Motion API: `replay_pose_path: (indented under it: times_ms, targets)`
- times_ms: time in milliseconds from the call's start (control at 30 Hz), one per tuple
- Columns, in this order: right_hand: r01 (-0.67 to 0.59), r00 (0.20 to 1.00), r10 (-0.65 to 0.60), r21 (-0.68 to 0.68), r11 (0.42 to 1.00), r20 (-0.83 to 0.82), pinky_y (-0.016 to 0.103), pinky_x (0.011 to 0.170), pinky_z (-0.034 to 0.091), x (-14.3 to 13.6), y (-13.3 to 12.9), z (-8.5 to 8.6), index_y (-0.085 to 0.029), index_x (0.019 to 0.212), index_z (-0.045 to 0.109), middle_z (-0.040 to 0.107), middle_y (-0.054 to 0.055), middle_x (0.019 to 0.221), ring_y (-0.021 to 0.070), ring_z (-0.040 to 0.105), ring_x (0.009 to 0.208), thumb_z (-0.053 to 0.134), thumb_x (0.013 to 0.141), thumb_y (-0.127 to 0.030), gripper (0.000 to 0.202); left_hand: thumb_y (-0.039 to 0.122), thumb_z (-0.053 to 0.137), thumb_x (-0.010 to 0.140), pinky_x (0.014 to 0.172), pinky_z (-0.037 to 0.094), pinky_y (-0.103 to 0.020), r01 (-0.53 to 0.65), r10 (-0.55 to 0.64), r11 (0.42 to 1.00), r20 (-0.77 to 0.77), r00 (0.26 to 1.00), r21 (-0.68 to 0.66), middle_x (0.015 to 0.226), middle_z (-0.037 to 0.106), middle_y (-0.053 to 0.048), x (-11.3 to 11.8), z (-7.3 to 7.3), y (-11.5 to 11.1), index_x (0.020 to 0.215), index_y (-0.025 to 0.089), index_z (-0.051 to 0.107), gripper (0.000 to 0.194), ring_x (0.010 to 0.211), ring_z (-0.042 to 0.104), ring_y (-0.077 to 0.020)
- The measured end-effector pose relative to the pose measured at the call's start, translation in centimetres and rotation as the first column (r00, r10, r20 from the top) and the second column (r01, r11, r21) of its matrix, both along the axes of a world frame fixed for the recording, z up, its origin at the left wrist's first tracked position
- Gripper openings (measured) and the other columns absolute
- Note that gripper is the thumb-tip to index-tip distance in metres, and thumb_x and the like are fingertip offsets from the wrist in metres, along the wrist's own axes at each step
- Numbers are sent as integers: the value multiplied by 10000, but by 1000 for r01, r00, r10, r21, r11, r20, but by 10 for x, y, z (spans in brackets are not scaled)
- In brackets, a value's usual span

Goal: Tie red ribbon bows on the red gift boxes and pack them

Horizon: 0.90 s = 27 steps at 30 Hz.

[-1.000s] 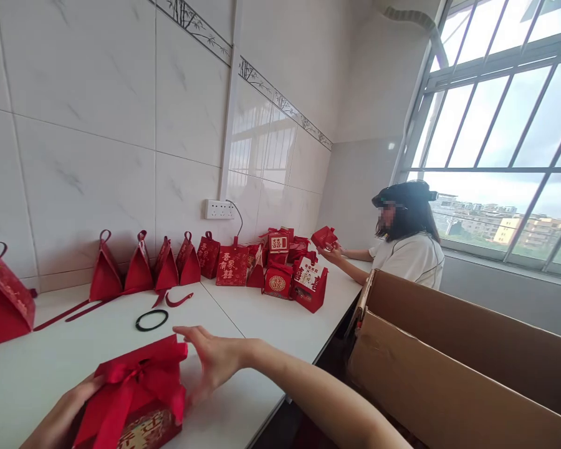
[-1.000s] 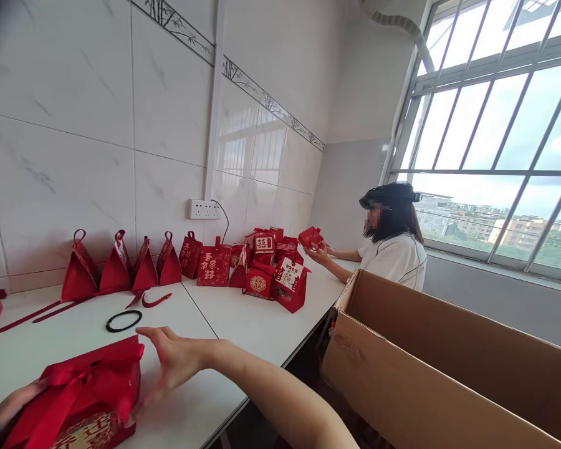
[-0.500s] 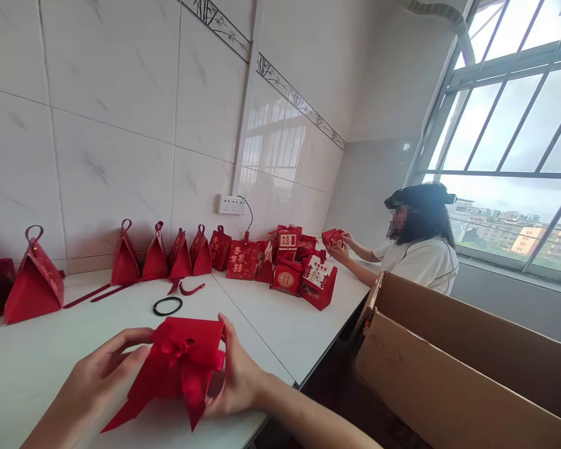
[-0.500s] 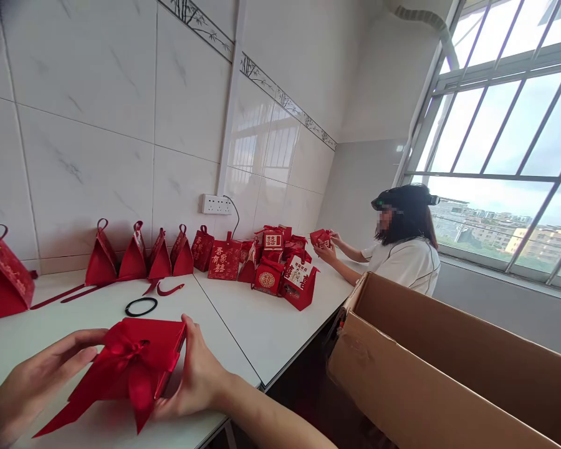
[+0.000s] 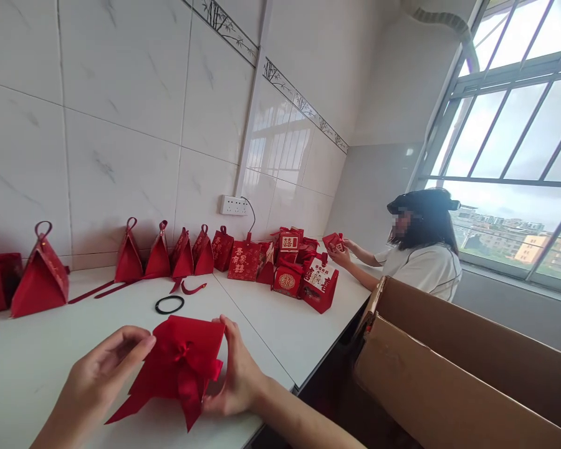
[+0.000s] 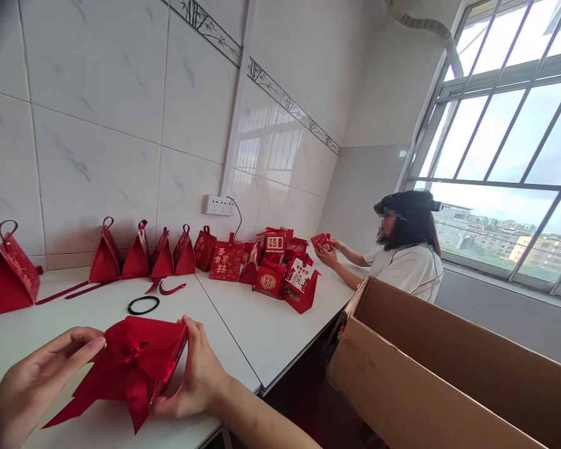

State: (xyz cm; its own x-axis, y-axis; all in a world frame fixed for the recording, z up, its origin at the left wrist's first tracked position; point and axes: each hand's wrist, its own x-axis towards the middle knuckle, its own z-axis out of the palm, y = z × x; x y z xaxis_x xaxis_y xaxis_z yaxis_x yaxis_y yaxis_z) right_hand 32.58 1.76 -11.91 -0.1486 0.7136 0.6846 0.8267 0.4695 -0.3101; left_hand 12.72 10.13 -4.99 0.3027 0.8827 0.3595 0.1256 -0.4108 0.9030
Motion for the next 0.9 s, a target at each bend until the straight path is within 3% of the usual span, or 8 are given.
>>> replay_pose_path:
  times_ms: [167, 300, 533, 633, 733, 800, 867, 900]
  targets:
    - [-21, 999, 20, -26, 999, -26, 529, 1024, 342, -1, -1, -1, -195, 1381, -144, 300, 208, 1328, 388, 381, 1248, 798, 415, -479, 1379, 572, 742, 468, 637, 550, -218, 177, -152, 956, 121, 981, -233, 855, 681, -38, 0, 1, -1, 871, 209, 638, 552, 819, 645, -226]
    - [-21, 1000, 21, 0, 1000, -18, 522, 1024, 350, -1, -3, 1, -174, 1384, -117, 320, 219, 1331, 382, 393, 1245, 776, 433, -509, 1347, 556, 739, 497, 579, 534, -199, 169, -147, 968, 127, 981, -186, 758, 673, -23, 1, 1, -6, 737, 191, 633, 449, 701, 630, -194]
    - [-50, 998, 51, 25, 998, -42, 517, 1037, 339, -3, -3, 1, -171, 1389, -76, 327, 219, 1337, 376, 388, 1256, 779, 440, -490, 1317, 558, 743, 481, 631, 539, -192, 156, -134, 970, 126, 983, -186, 821, 687, -24, 1, 3, -9, 802, 197, 653, 491, 769, 641, -201]
    - [-2, 1000, 2, -66, 998, -1, 508, 1031, 353, -6, -10, 8, -135, 1400, -141, 293, 257, 1375, 382, 342, 1294, 784, 458, -475, 1363, 579, 724, 499, 596, 514, -164, 118, -106, 975, 72, 992, -190, 758, 672, -4, 0, -3, -3, 758, 198, 630, 470, 712, 625, -174]
    - [26, 994, -9, -159, 987, 110, 477, 1025, 375, 8, -32, 31, -128, 1437, -100, 231, 257, 1445, 360, 261, 1355, 747, 568, -468, 1260, 622, 699, 494, 570, 512, -192, 69, -66, 970, 21, 998, -231, 777, 681, -15, -1, -8, 3, 784, 206, 622, 514, 711, 631, -194]
    - [34, 985, -17, -98, 995, 173, 449, 1016, 392, 35, -50, 57, -170, 1440, 89, 327, 205, 1413, 313, 353, 1312, 698, 652, -481, 1043, 657, 655, 524, 591, 517, -216, 36, -44, 974, -28, 999, -222, 782, 674, -21, -1, -12, 7, 797, 208, 617, 527, 736, 635, -207]
    - [180, 967, -183, 31, 983, 176, 423, 1007, 403, 79, -63, 90, -203, 1358, 287, 448, 153, 1310, 257, 437, 1237, 585, 775, -421, 691, 689, 579, 580, 604, 510, -226, 25, -37, 984, -67, 997, -174, 704, 632, -6, 1, -17, 11, 779, 211, 599, 518, 712, 619, -195]
    - [352, 922, -364, 102, 930, 131, 405, 989, 418, 105, -67, 107, -205, 1306, 350, 477, 140, 1261, 240, 449, 1214, 518, 818, -377, 544, 697, 538, 609, 598, 501, -226, 29, -42, 988, -89, 995, -150, 653, 599, 7, 3, -21, 13, 770, 214, 585, 511, 678, 601, -183]
